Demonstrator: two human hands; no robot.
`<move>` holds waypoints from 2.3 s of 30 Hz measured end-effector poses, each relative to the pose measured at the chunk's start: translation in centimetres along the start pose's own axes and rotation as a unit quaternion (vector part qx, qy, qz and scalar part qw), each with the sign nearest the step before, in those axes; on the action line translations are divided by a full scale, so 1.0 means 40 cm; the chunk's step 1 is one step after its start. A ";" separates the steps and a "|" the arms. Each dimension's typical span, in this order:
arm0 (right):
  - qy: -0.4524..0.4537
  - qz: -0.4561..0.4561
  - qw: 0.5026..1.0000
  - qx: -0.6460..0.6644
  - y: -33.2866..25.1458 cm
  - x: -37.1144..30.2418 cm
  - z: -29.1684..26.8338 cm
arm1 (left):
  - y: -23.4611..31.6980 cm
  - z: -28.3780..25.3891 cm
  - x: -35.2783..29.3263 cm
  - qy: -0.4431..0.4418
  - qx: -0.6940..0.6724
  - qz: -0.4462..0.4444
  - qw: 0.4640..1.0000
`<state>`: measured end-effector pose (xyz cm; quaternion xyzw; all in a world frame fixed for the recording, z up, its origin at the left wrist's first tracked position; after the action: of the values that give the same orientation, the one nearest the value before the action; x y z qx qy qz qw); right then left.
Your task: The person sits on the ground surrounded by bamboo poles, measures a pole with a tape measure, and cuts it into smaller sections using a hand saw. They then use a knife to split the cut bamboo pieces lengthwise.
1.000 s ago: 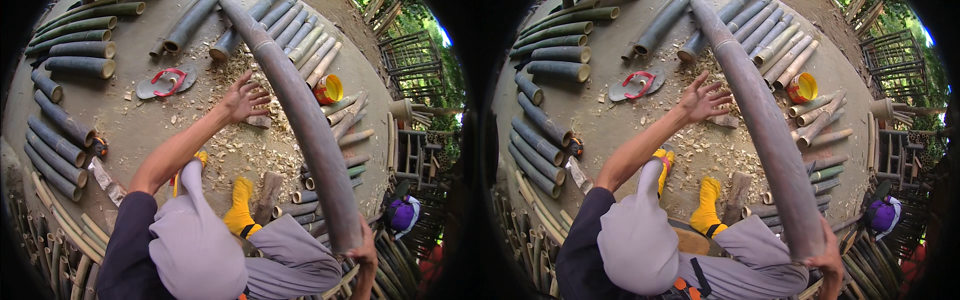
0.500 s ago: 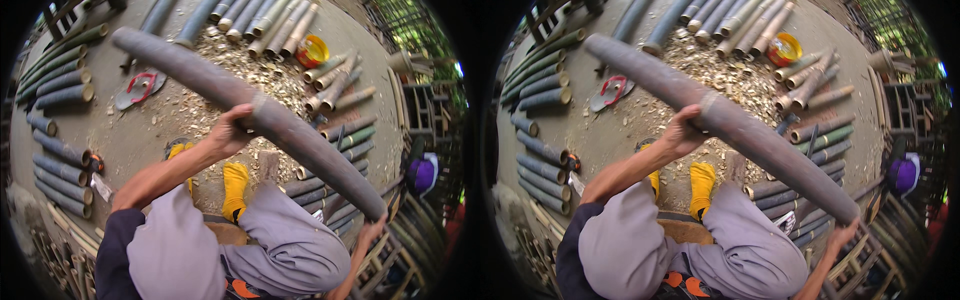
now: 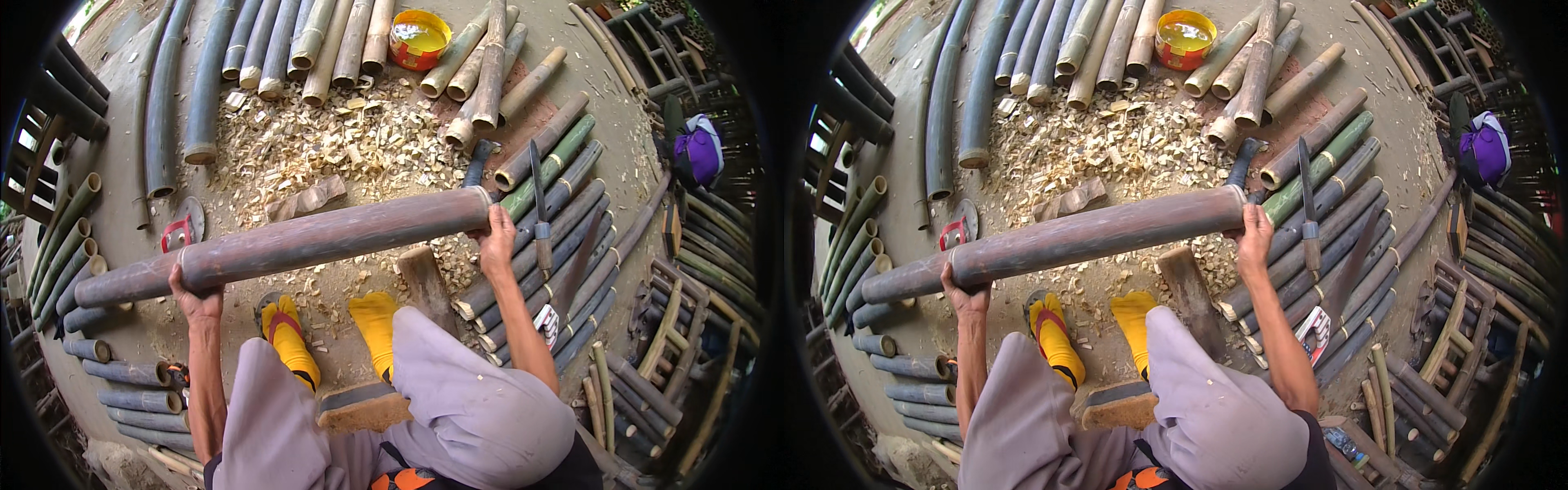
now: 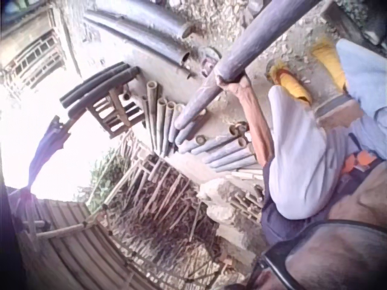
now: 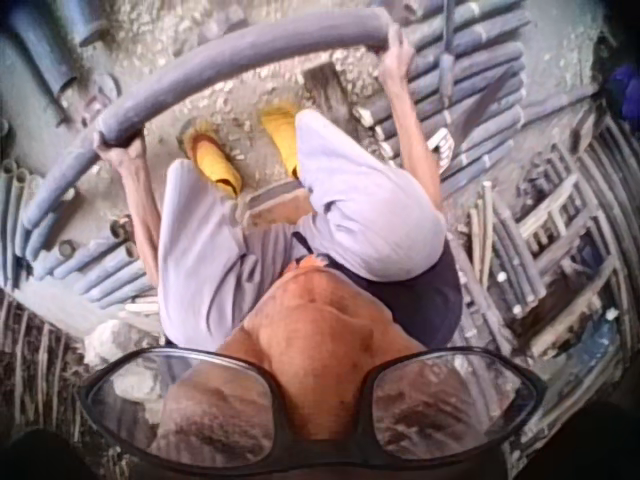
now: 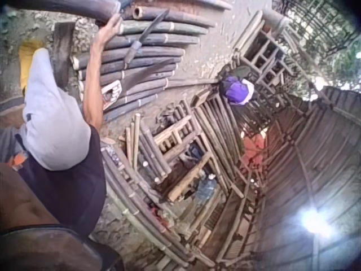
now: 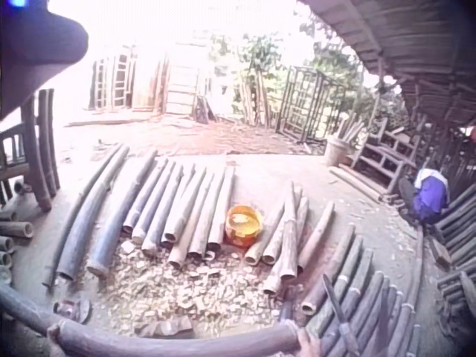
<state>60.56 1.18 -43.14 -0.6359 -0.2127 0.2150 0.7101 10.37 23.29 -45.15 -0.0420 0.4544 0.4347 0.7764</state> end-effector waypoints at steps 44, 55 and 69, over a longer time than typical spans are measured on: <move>-0.308 -0.090 0.834 -0.449 0.229 -0.301 0.459 | -0.125 -0.123 0.050 0.071 -0.111 0.006 0.991; -0.347 -0.143 0.827 -0.419 0.285 -0.290 0.417 | -0.085 -0.453 -0.262 0.452 0.574 0.219 0.647; -0.404 -0.042 0.786 -0.465 0.215 -0.241 0.462 | 0.239 -0.773 -0.198 0.664 0.614 0.209 0.373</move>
<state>41.75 11.49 -50.10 -0.7347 -0.5807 0.2975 0.1856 -18.78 9.93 -54.18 0.2668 0.9605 0.0175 -0.0769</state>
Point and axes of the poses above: each hand's wrist, its own x-axis towards the middle knuckle, its own z-axis out of the palm, y = z × x, the point moved 3 cm from there along x, towards the middle knuckle, and after that the axes turned 15 degrees about -z, right-handed, at the moved point
